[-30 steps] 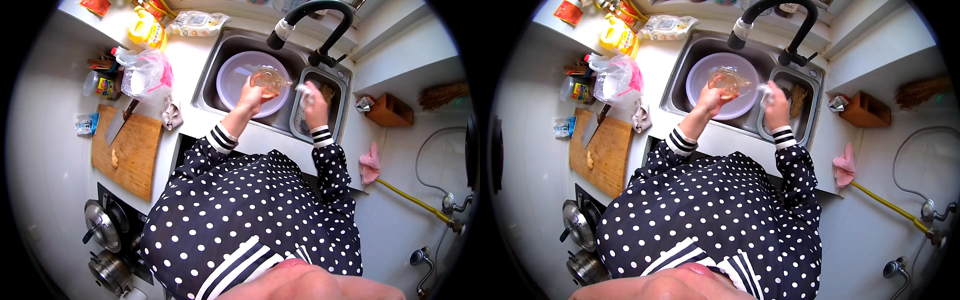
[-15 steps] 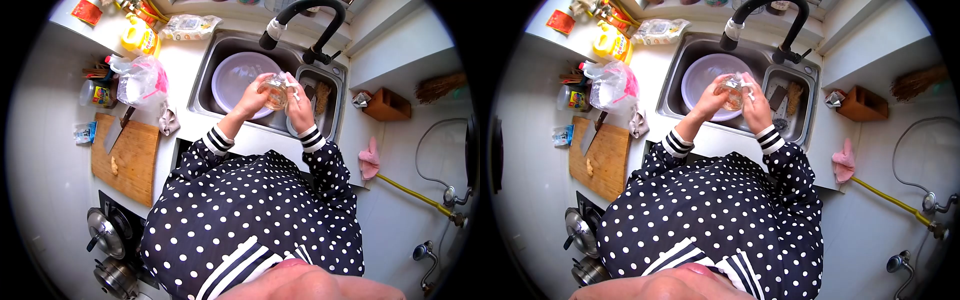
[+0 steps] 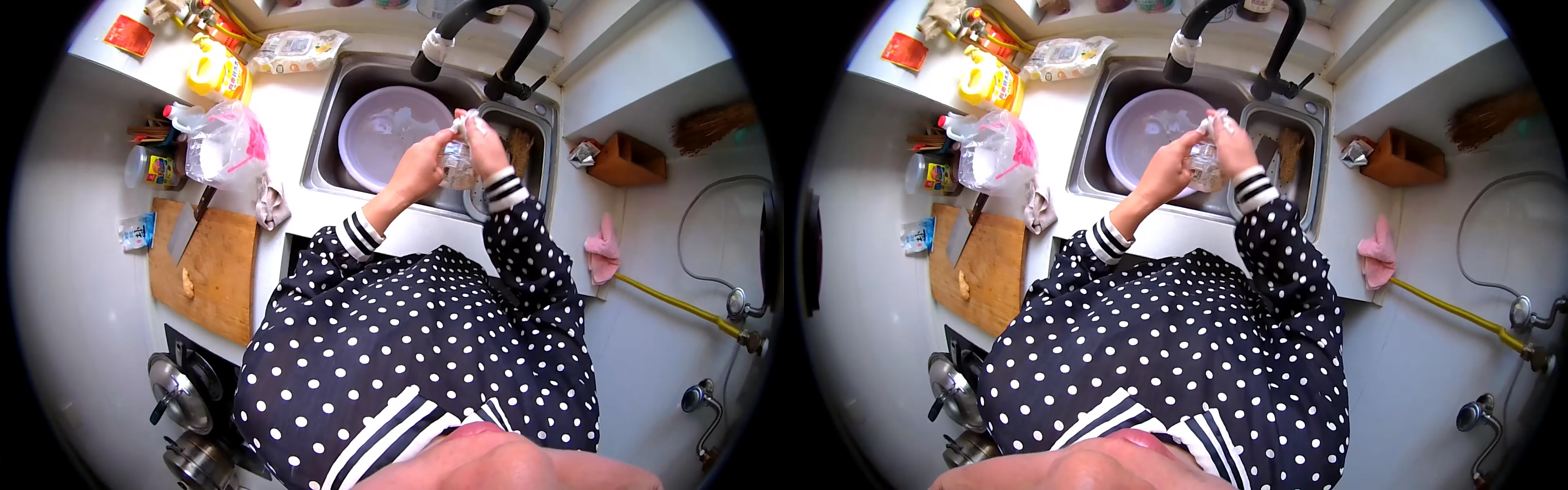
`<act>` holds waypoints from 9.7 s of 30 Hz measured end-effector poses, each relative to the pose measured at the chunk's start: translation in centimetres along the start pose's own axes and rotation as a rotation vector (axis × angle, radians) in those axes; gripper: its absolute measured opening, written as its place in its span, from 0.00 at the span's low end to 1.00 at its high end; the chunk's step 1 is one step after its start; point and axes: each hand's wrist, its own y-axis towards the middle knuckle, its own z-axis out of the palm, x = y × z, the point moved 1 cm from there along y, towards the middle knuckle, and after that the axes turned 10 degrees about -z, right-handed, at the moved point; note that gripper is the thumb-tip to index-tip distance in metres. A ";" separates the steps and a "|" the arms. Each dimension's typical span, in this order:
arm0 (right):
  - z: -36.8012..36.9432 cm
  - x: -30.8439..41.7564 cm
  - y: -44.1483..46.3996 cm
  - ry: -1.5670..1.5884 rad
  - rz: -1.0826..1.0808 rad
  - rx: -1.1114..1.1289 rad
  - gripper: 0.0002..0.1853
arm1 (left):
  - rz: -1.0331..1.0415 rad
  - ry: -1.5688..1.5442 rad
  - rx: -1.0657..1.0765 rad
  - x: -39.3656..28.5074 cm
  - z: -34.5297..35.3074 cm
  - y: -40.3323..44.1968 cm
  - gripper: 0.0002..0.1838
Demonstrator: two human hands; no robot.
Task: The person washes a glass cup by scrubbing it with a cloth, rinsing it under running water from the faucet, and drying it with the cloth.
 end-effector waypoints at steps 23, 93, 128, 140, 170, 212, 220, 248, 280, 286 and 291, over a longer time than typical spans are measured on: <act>-1.3 1.0 -5.9 -0.718 -0.478 -0.001 0.26 | -0.799 -0.939 0.470 -0.8 -0.7 0.5 0.29; -1.6 -0.1 -4.5 0.594 0.198 -0.241 0.12 | 0.095 -0.327 -0.058 0.6 3.8 -0.8 0.24; 1.5 2.5 -6.8 0.694 0.177 0.121 0.17 | 0.170 -0.386 -0.381 -0.9 0.3 0.3 0.13; 3.6 4.2 -10.2 -1.121 -0.577 0.597 0.40 | -0.098 -0.522 -0.032 -0.6 -1.5 1.9 0.14; 2.3 9.8 -7.1 -1.254 -1.283 0.568 0.14 | -0.512 -1.017 -0.019 -0.8 -4.2 2.4 0.09; 2.9 3.7 -7.1 0.653 0.205 0.015 0.24 | 0.120 -0.311 -0.363 -0.9 -0.5 0.9 0.15; 2.1 2.3 -7.1 -1.168 -0.650 0.625 0.14 | -0.577 -0.888 -0.004 0.2 -1.5 2.0 0.11; 3.6 1.8 -9.0 -0.759 -0.759 0.045 0.19 | -0.589 -1.342 -0.186 3.2 0.5 0.9 0.19; 6.9 -1.4 -4.2 0.920 0.064 -0.497 0.21 | -0.567 -1.514 -0.052 4.2 0.6 2.4 0.22; 3.0 -3.2 -2.0 1.077 0.389 -0.101 0.21 | -0.447 -1.492 0.283 4.0 -0.8 2.3 0.21; 3.4 1.4 -3.9 1.024 0.489 0.090 0.21 | -0.310 -1.195 0.388 2.8 -2.6 2.9 0.19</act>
